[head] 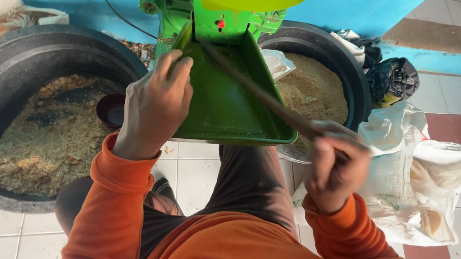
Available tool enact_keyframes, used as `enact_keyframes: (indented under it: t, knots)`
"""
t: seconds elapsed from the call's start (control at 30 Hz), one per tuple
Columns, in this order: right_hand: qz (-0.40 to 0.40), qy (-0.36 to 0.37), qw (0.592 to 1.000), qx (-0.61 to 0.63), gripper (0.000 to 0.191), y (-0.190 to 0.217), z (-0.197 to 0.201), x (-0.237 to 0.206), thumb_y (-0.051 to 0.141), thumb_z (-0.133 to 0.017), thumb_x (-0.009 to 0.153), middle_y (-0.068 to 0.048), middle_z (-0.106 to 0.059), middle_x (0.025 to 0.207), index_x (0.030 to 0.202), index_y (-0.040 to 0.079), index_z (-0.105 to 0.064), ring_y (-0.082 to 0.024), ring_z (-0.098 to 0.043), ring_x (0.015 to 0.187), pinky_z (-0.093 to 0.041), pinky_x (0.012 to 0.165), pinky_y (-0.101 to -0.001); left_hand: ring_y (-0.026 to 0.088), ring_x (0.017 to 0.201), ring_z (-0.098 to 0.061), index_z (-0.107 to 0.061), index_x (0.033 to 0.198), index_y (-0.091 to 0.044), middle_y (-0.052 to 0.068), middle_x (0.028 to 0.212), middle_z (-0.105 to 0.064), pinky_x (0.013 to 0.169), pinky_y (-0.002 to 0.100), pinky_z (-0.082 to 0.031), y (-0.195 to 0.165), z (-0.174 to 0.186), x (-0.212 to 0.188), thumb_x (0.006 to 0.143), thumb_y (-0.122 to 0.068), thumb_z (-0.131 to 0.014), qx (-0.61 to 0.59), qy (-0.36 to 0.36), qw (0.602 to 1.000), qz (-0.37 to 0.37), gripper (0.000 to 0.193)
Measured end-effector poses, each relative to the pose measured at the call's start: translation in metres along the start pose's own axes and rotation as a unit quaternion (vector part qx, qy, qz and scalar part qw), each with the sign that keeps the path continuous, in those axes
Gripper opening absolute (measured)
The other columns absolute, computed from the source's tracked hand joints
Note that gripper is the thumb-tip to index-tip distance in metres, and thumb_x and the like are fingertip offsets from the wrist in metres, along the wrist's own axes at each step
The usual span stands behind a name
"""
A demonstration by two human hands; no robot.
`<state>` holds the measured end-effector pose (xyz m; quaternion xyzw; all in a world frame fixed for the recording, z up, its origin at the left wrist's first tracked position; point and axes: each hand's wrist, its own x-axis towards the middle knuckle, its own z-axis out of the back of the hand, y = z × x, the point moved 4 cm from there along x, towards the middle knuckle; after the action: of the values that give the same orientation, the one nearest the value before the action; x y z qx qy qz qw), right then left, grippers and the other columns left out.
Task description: The person sits at a green motorized grinding mill and scoops cracked grain from a large black basin into the machine's hopper using a metal scoop, pushing the material in by hand and with the scoop. Ground powder collects in a second basin, and the person occasionally stirs the collected material and refills the hopper to keep the mill running.
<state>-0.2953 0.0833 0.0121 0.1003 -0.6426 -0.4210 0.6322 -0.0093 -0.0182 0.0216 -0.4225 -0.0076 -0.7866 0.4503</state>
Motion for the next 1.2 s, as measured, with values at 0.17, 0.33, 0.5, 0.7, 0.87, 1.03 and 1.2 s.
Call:
enact_keyframes:
  t: [0.17,0.33,0.5,0.7,0.87,1.03,1.2]
  knots:
    - [0.035,0.017,0.996,-0.085,0.011,0.006,0.003,-0.004,0.004,-0.061,0.109,-0.019,-0.067,0.119,0.115,0.0,-0.052,-0.023,-0.067,0.104,-0.054,0.091,-0.0289,0.032,0.089,-0.071,-0.065,0.119,-0.004,0.011,0.111,-0.067,0.074,0.041,-0.057,-0.001,0.0,-0.003,0.098,-0.008,-0.069,0.02,-0.01,1.0,0.011,0.022]
    - [0.055,0.116,0.979,-0.158,0.011,0.006,0.004,-0.006,0.001,-0.064,0.104,-0.019,-0.069,0.114,0.111,0.001,-0.056,-0.025,-0.069,0.102,-0.055,0.088,-0.0307,0.033,0.087,-0.07,-0.066,0.112,-0.005,0.011,0.105,-0.068,0.075,0.042,-0.057,0.001,-0.002,-0.007,0.094,-0.006,-0.068,0.012,-0.011,1.0,0.017,0.017]
    - [0.043,0.064,0.997,0.023,0.01,0.014,0.053,0.001,0.007,-0.062,0.106,-0.016,-0.069,0.113,0.115,0.006,-0.057,-0.015,-0.07,0.083,-0.06,0.074,-0.0264,0.031,0.073,-0.07,-0.069,0.105,-0.007,0.01,0.086,-0.07,0.064,0.04,-0.055,0.007,-0.005,-0.008,0.098,-0.01,-0.071,0.029,0.024,0.996,0.085,0.008]
    - [0.283,-0.254,0.923,0.055,0.014,0.036,0.141,0.026,0.014,-0.063,0.107,-0.016,-0.066,0.108,0.112,0.005,-0.053,-0.017,-0.066,0.08,-0.056,0.069,-0.0292,0.024,0.067,-0.069,-0.065,0.095,-0.005,0.006,0.076,-0.066,0.06,0.037,-0.054,0.002,0.002,-0.012,0.093,-0.009,-0.07,0.045,-0.016,0.998,0.031,0.006]
    - [0.3,-0.205,0.93,0.053,0.02,0.028,0.12,0.069,0.019,-0.065,0.108,-0.016,-0.064,0.103,0.109,0.005,-0.051,-0.02,-0.063,0.078,-0.053,0.065,-0.0314,0.024,0.062,-0.064,-0.063,0.088,-0.008,0.006,0.071,-0.063,0.058,0.037,-0.05,0.002,0.016,-0.015,0.101,-0.011,-0.073,0.032,-0.104,0.993,0.049,0.016]
    - [0.21,-0.001,0.968,0.135,0.027,-0.006,0.044,0.089,0.025,-0.066,0.108,-0.016,-0.062,0.098,0.107,0.005,-0.048,-0.022,-0.06,0.076,-0.049,0.061,-0.0337,0.027,0.091,-0.066,-0.066,0.105,-0.006,0.008,0.098,-0.07,0.08,0.04,-0.053,0.01,0.034,-0.042,0.099,-0.007,-0.075,0.019,-0.233,0.967,0.097,0.011]
    - [0.044,0.124,0.966,0.222,0.02,-0.09,-0.023,0.079,0.011,-0.066,0.111,-0.018,-0.065,0.111,0.118,0.006,-0.048,-0.023,-0.067,0.089,-0.057,0.071,-0.0293,0.031,0.114,-0.063,-0.067,0.118,-0.005,0.015,0.124,-0.067,0.095,0.045,-0.051,0.013,0.047,-0.124,0.093,-0.005,-0.075,0.081,-0.227,0.956,0.166,0.027]
